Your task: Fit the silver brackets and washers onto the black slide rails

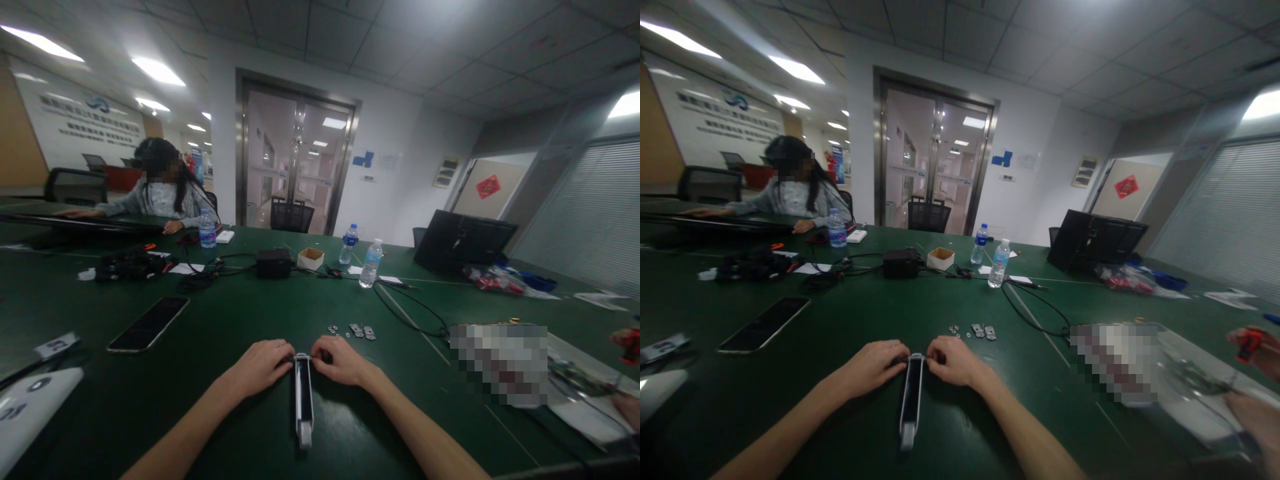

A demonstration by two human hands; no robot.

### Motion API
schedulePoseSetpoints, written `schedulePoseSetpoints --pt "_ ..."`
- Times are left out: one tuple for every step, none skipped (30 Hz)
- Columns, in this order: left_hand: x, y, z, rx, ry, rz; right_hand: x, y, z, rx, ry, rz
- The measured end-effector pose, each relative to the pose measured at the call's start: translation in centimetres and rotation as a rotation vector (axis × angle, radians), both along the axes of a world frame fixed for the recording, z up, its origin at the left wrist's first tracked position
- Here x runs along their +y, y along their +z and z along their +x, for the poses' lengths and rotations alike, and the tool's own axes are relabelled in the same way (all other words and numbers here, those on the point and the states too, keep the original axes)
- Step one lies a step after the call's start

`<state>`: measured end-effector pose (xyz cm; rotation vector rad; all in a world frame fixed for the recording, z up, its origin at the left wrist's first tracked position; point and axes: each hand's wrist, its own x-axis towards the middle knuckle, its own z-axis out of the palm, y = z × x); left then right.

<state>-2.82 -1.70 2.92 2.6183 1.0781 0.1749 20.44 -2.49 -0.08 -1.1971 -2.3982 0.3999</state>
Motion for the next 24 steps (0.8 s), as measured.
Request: schedulePoseSetpoints --pt "0.02 -0.03 -0.01 0.0 0.002 -0.002 0.03 -0.03 0.01 -0.002 -0.002 0.0" --pt "0.04 -0.06 -0.01 0.001 0.002 -0.003 0.06 -0.08 0.03 -0.005 -0.005 -0.001" --pt "0.07 -0.1 -0.01 0.001 0.001 -0.002 0.1 -0.14 0.04 -0.008 -0.009 -0.001" --pt "0.09 -0.14 -0.01 0.001 -0.001 0.001 0.13 -0.19 0.05 -0.01 -0.012 -0.001" --pt "0.11 -0.18 -0.01 0.001 -0.003 0.003 0.15 -0.23 0.06 -0.01 -0.015 -0.003" --pt "0.12 -0.21 -0.02 0.002 -0.004 0.004 0.16 -0.25 0.07 -0.009 -0.016 -0.006" --pt "0.12 -0.22 -0.02 0.003 -0.003 0.005 0.14 -0.24 0.09 -0.006 -0.018 -0.01" --pt "0.09 -0.19 -0.03 0.003 -0.001 0.003 0.12 -0.19 0.1 -0.003 -0.018 -0.014" --pt "0.05 -0.13 -0.03 0.004 0.004 -0.002 0.07 -0.13 0.11 -0.001 -0.018 -0.017" --pt "0.0 -0.05 -0.02 0.004 0.007 -0.008 0.03 -0.05 0.12 0.001 -0.016 -0.02" --pt "-0.06 0.06 0.0 0.005 0.009 -0.012 -0.01 0.02 0.12 0.003 -0.015 -0.021" --pt "-0.12 0.18 0.02 0.008 0.011 -0.015 -0.04 0.09 0.1 0.004 -0.012 -0.019" --pt "-0.18 0.3 0.05 0.011 0.011 -0.016 -0.07 0.14 0.08 0.006 -0.009 -0.016" --pt "-0.24 0.41 0.08 0.014 0.009 -0.015 -0.07 0.16 0.05 0.007 -0.007 -0.01" --pt "-0.28 0.51 0.11 0.019 0.008 -0.014 -0.07 0.15 0.01 0.007 -0.003 -0.004" --pt "-0.32 0.58 0.14 0.021 0.009 -0.013 -0.05 0.13 -0.03 0.006 0.0 0.002" --pt "-0.34 0.62 0.15 0.023 0.011 -0.013 -0.03 0.1 -0.06 0.004 0.004 0.007" --pt "-0.34 0.63 0.15 0.023 0.014 -0.014 -0.01 0.06 -0.08 0.001 0.008 0.01" --pt "-0.33 0.59 0.14 0.021 0.017 -0.016 0.01 0.02 -0.08 -0.002 0.011 0.012" --pt "-0.31 0.53 0.12 0.02 0.019 -0.019 0.03 -0.01 -0.08 -0.003 0.013 0.013" --pt "-0.27 0.44 0.09 0.016 0.019 -0.021 0.04 -0.03 -0.07 -0.004 0.012 0.013" --pt "-0.23 0.35 0.06 0.011 0.017 -0.021 0.04 -0.04 -0.04 -0.004 0.011 0.013" --pt "-0.19 0.27 0.03 0.007 0.013 -0.022 0.04 -0.03 -0.02 -0.003 0.008 0.013" --pt "-0.16 0.22 0.0 0.005 0.009 -0.023 0.03 -0.01 0.01 -0.002 0.005 0.012"
